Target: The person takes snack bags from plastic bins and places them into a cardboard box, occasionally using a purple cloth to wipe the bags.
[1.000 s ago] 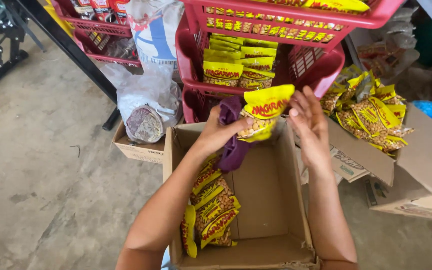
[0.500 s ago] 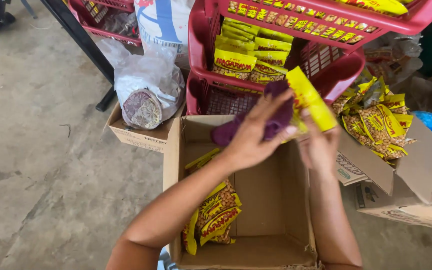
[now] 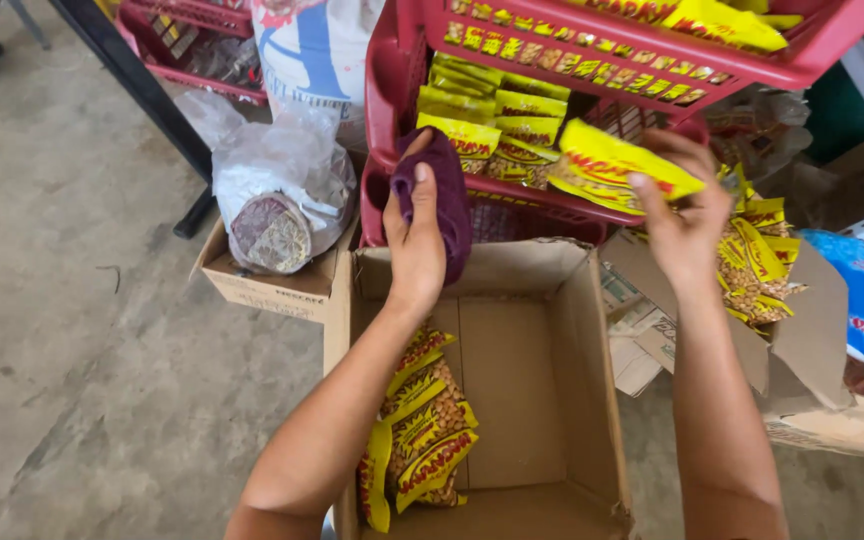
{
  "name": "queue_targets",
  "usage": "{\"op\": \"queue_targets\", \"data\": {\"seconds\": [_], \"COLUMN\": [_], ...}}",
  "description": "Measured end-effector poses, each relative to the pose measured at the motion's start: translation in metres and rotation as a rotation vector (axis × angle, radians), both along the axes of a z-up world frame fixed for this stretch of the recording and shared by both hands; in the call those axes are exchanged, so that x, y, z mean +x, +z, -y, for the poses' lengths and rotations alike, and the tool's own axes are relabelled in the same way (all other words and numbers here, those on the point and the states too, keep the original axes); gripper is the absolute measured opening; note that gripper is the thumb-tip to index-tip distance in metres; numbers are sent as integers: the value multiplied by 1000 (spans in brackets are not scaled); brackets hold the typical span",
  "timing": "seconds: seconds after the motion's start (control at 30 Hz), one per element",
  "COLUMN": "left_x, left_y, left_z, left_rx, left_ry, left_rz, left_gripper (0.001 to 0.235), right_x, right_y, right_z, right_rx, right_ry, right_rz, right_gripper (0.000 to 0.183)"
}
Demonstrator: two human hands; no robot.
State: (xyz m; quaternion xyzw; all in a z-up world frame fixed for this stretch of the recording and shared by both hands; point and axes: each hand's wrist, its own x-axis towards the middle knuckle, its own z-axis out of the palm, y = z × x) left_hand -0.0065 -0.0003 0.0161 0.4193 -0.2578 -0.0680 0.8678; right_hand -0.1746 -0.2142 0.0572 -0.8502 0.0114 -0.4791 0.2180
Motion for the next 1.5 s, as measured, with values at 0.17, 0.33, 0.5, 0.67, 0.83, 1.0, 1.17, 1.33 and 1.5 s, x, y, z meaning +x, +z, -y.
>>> {"op": "queue_targets", "data": {"seconds": [0.17,0.33,0.5,0.67,0.83,1.0,1.17,1.33,1.5], "left_x": [6,4,2,-5,-9,-9,-7,-7,-13], "left_y": [-10,-13,-9,4,14,12,10,8,13], "left_z": [4,5,2,-5,-8,-7,-10,-12,-13], "left_rx": [37,69,108,143,143,160,101,110,132], "left_ry": [36,52,79,45,13,-6,-11,-25,-65], "left_rz": [56,68,67,41,37,37,96,151,194], "left_gripper": [32,26,22,20,17,20,21,23,26], "right_x": [34,71,101,126,152,172,180,178,184], "right_y": [-6,-50,-91,-83,-84,-118,-138,-118,-131], "right_z": [28,83,98,96,92,129,156,138,149], "right_rx": [-99,60,562,351,75,-124,-27,-99,-256], "right_ry": [-31,-226,-207,-333,-393,-430,-336,-324,-389], "right_rz": [-118,-178,-518,-812,-990,-1066,-1119,-1195,-957], "right_gripper": [21,26,45,69,48,45,72,76,68]}}
